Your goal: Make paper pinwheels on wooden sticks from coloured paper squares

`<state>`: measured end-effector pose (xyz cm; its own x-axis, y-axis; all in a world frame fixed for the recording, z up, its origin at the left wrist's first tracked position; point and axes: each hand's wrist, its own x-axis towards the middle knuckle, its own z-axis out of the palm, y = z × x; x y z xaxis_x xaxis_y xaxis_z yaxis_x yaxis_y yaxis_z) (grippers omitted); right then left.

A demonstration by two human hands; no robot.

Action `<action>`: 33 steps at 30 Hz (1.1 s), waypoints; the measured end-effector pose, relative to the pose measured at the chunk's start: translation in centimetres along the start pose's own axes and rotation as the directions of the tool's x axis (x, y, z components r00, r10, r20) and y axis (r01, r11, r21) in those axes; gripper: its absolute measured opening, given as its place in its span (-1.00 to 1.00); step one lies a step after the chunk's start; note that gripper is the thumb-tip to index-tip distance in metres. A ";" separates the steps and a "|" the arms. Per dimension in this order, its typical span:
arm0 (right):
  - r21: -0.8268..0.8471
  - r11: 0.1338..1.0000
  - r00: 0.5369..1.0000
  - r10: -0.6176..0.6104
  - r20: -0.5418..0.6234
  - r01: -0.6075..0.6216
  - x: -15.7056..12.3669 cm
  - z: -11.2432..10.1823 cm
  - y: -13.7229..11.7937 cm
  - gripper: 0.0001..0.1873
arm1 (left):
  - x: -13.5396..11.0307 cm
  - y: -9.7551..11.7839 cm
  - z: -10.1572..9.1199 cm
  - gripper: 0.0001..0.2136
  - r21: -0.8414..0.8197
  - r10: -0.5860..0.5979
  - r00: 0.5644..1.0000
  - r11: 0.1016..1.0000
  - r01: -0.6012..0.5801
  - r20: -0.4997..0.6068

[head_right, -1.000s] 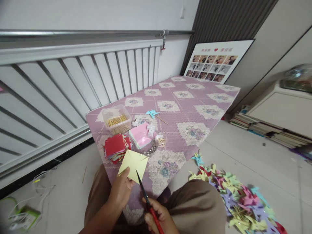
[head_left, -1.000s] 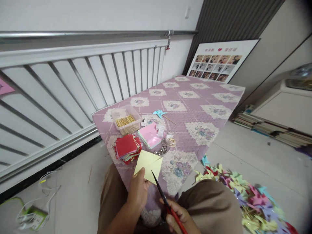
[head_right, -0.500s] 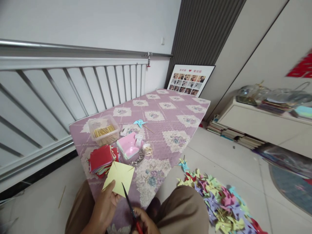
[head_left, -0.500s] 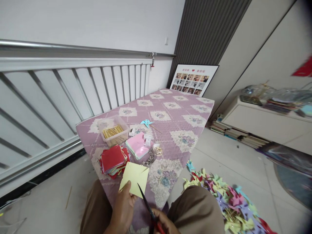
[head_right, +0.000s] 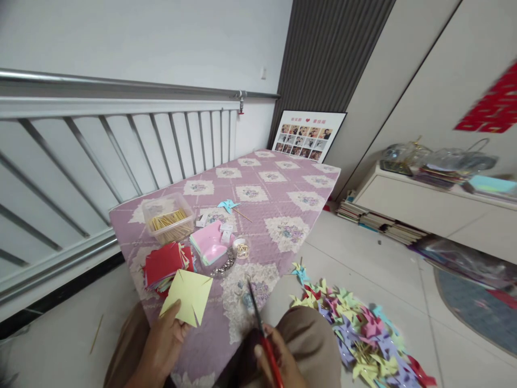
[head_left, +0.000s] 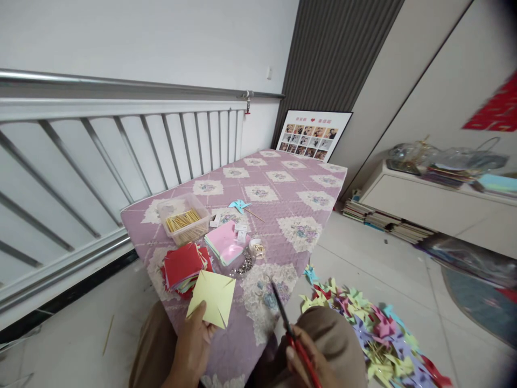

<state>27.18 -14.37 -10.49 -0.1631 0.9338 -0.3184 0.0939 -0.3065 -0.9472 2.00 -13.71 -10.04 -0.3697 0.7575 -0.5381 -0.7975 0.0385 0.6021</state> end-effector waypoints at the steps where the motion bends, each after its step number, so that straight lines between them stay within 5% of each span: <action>1: -0.009 1.000 0.998 -0.012 -0.060 0.011 0.5 -0.5 -0.4 -0.37 | -0.1 -0.2 -0.1 -0.67 0.008 -0.008 1.000 1.000 0.008 0.018; 6: -0.309 0.949 0.977 -0.122 -0.175 0.064 4.2 -2.6 -2.5 -0.41 | -0.3 -1.3 -0.4 -0.68 0.103 -0.047 0.996 0.994 0.040 0.072; 11: -0.796 0.605 0.967 -0.194 -0.166 -0.015 9.1 -3.3 -4.5 -0.54 | -0.4 -1.7 -0.5 -0.65 0.177 -0.057 0.993 0.983 0.038 0.102; 16: -0.882 0.469 0.963 -0.212 -0.168 -0.051 13.1 -2.1 -6.4 -0.47 | -0.2 -1.9 -0.7 -0.72 0.244 -0.047 0.991 0.970 0.015 0.123; 21: -0.937 0.340 0.967 -0.202 -0.155 -0.079 15.3 -0.8 -7.7 -0.64 | -0.3 -1.7 -0.4 -0.72 0.239 -0.048 0.990 0.971 0.016 0.129; 28: -0.965 0.228 0.973 -0.160 -0.167 -0.128 15.5 0.5 -7.9 -0.68 | -0.1 -1.7 -0.4 -0.65 0.162 -0.045 0.990 0.986 0.024 0.132; 33: -0.970 0.235 0.986 -0.134 -0.097 -0.063 14.7 1.4 -7.5 -0.67 | 1.0 -2.3 -1.3 -0.63 0.146 -0.026 0.985 0.989 0.000 0.171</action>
<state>22.68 1.38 -8.16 -0.0784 0.9799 -0.1836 0.9850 0.0477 -0.1658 2.80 -13.91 -12.74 -0.2621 0.8566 -0.4444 -0.7197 0.1333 0.6814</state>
